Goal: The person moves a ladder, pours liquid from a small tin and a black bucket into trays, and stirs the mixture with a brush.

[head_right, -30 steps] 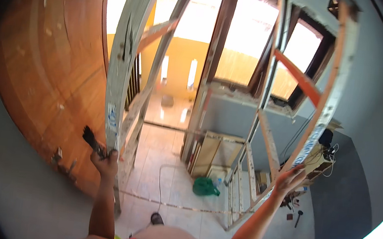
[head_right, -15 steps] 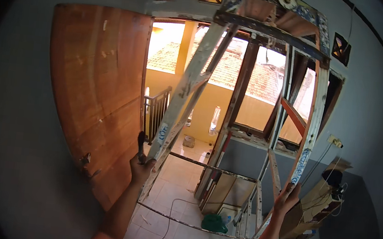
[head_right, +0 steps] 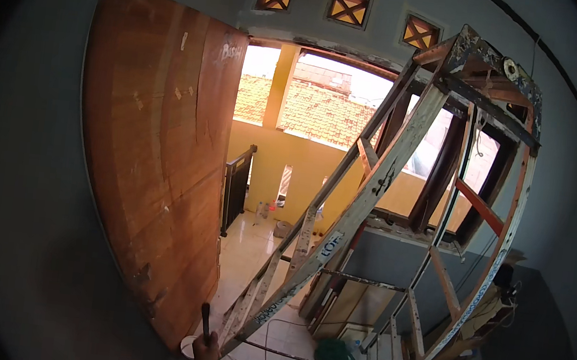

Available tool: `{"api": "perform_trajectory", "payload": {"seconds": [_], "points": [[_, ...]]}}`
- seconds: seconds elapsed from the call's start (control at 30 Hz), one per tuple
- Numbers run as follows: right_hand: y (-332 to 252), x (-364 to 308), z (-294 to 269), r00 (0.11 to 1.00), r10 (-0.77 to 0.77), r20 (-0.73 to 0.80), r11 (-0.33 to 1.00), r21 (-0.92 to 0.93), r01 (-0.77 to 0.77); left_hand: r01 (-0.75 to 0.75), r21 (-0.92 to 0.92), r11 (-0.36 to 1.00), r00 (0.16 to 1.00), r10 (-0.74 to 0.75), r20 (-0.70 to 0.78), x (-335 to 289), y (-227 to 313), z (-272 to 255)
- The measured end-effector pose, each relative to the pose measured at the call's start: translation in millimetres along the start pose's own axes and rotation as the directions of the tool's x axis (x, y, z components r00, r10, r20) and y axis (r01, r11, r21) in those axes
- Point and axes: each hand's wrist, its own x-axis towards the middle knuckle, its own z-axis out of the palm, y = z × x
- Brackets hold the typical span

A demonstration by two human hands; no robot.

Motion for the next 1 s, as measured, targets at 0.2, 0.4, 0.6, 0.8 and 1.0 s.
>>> {"api": "perform_trajectory", "payload": {"seconds": [0.2,0.4,0.6,0.8,1.0], "points": [[-185.5,-51.7,153.9,0.582,-0.571,0.579,0.76,0.64,0.109,0.244,0.435,0.867,0.951,-0.302,0.069,-91.3,-234.1,-182.6],[-284.2,-66.9,265.0,0.438,-0.707,0.555,0.629,0.777,0.03,0.358,0.662,0.659,0.872,-0.489,0.015,-114.6,-160.6,-280.4],[-329.9,-75.4,384.0,0.386,-0.38,0.84,0.832,0.494,-0.255,0.487,0.589,0.645,0.845,-0.519,-0.13,-114.1,-151.8,-317.3],[-274.7,-212.9,539.7,-0.199,0.231,0.952,0.449,-0.286,-0.847,0.687,0.622,0.375,0.645,-0.71,-0.285,-188.6,-202.8,-303.2],[-218.3,-400.6,675.0,0.137,0.273,0.952,0.844,-0.169,-0.51,0.796,0.502,0.337,0.534,-0.781,-0.323,-237.4,-329.5,-234.4]]}}
